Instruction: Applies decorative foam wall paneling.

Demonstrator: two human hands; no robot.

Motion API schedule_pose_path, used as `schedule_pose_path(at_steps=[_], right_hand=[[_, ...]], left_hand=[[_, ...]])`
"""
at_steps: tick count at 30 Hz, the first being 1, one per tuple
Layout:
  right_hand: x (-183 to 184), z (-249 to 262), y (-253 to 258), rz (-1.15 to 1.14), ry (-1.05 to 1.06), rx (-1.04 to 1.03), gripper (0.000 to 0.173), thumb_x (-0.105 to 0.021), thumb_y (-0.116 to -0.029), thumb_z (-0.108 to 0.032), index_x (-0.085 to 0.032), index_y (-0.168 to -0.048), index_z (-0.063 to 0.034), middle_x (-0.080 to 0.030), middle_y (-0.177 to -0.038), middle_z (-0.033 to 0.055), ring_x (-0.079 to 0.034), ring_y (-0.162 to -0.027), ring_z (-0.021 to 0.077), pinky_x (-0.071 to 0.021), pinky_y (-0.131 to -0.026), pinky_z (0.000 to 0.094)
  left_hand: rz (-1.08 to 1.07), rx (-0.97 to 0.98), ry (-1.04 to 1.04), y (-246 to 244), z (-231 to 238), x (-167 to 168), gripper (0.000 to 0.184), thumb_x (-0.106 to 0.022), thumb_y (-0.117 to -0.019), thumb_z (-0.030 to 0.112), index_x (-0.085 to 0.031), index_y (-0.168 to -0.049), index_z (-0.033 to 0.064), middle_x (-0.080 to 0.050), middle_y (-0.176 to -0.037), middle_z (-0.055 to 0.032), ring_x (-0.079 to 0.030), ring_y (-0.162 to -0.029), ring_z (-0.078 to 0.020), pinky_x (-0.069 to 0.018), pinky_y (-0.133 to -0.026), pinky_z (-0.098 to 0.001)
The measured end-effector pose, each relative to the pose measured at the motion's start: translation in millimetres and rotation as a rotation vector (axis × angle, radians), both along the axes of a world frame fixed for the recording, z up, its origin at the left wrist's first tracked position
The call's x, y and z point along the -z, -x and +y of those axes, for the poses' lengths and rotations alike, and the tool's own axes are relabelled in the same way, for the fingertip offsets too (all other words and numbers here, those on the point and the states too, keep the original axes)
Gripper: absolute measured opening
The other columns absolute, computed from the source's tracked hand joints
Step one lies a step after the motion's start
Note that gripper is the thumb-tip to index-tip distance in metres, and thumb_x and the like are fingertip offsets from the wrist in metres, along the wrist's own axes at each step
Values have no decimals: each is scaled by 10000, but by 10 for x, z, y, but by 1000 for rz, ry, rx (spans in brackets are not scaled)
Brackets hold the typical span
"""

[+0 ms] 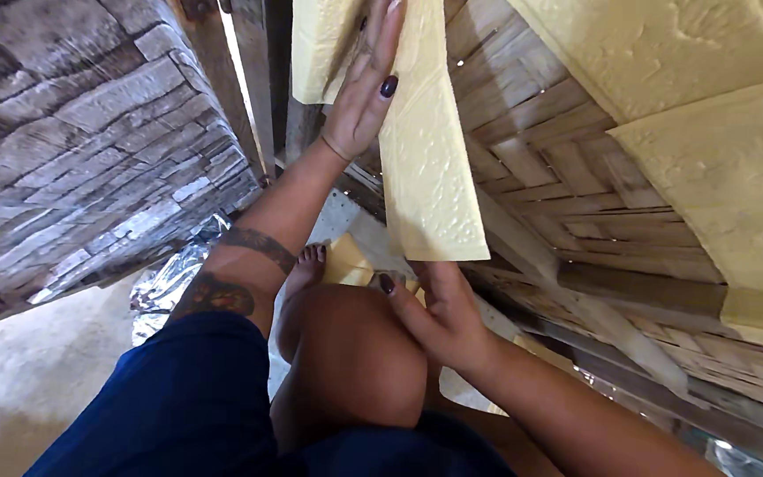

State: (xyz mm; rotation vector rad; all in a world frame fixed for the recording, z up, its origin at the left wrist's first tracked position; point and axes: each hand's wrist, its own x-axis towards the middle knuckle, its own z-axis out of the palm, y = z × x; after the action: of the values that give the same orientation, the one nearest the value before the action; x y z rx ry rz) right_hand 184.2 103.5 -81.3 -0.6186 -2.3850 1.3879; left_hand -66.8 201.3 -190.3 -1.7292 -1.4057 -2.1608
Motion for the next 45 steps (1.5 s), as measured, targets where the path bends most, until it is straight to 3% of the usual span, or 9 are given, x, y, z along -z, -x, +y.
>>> schedule_pose_path(at_steps=[5,11,16,18,20,23,28,39,45], right_hand=[[-6,-7,31,21,56,0,509,-610,-991,-152,-427,-1444,-7,-579,-1346,154,-600,-1243,190,-541,-1044,416],[-57,18,67,42,58,7,505,-606,-992,-155,-415,-1446,-43,-591,-1333,100,-606,-1228,163,-554,-1024,394],[-47,11,40,66,70,-9,522,-611,-989,-130,-402,-1460,-45,-593,-1345,99,-597,-1250,177,-539,-1054,412],[-47,20,29,72,68,-1,522,-613,-990,-141,-405,-1458,-43,-592,-1342,103,-601,-1242,179,-544,-1045,413],[-51,28,18,64,71,9,521,-617,-989,-155,-413,-1456,-44,-586,-1347,105,-598,-1245,181,-548,-1042,414],[-61,30,-6,51,76,19,525,-621,-985,-150,-411,-1457,-53,-576,-1363,103,-587,-1265,180,-539,-1051,411],[-67,40,-5,69,79,18,517,-626,-985,-154,-431,-1458,-84,-580,-1359,98,-589,-1260,188,-538,-1051,425],[-112,88,32,5,65,42,547,-611,-975,-159,-404,-1469,-49,-545,-1405,116,-559,-1304,185,-532,-1057,406],[-80,57,12,17,78,28,563,-617,-986,-173,-386,-1484,-46,-541,-1412,132,-560,-1306,205,-526,-1070,426]], left_hand=[[-62,6,55,-67,-30,137,919,-106,-1062,610,-194,-1550,-164,-205,-1632,-336,-198,-1561,-338,-141,-1284,-420],[-14,-86,181,1,-26,152,821,-79,-1088,519,-293,-1541,-131,-311,-1611,-296,-289,-1534,-324,-196,-1274,-449],[-225,0,91,-255,-235,141,791,-125,-1104,485,-251,-1535,-166,-255,-1624,-319,-259,-1545,-324,-188,-1283,-426],[-231,-46,95,-324,-398,254,648,-197,-1124,342,-357,-1490,-168,-332,-1587,-322,-339,-1508,-340,-279,-1253,-434],[-127,-172,206,-322,-576,385,478,-325,-1030,139,-516,-1390,-111,-456,-1518,-293,-437,-1442,-361,-379,-1184,-468],[103,-308,467,-304,-775,391,421,-427,-994,109,-602,-1368,22,-539,-1490,-182,-463,-1425,-350,-384,-1145,-536],[289,-351,705,-331,-751,165,516,-469,-995,76,-466,-1510,46,-428,-1599,-132,-385,-1489,-323,-370,-1149,-543],[308,-326,1010,-208,-590,14,640,-449,-991,78,-276,-1605,31,-249,-1688,-110,-253,-1552,-286,-336,-1169,-519],[321,-268,1031,-382,-830,18,601,-459,-997,70,-340,-1587,51,-289,-1671,-124,-269,-1543,-316,-335,-1178,-524]])
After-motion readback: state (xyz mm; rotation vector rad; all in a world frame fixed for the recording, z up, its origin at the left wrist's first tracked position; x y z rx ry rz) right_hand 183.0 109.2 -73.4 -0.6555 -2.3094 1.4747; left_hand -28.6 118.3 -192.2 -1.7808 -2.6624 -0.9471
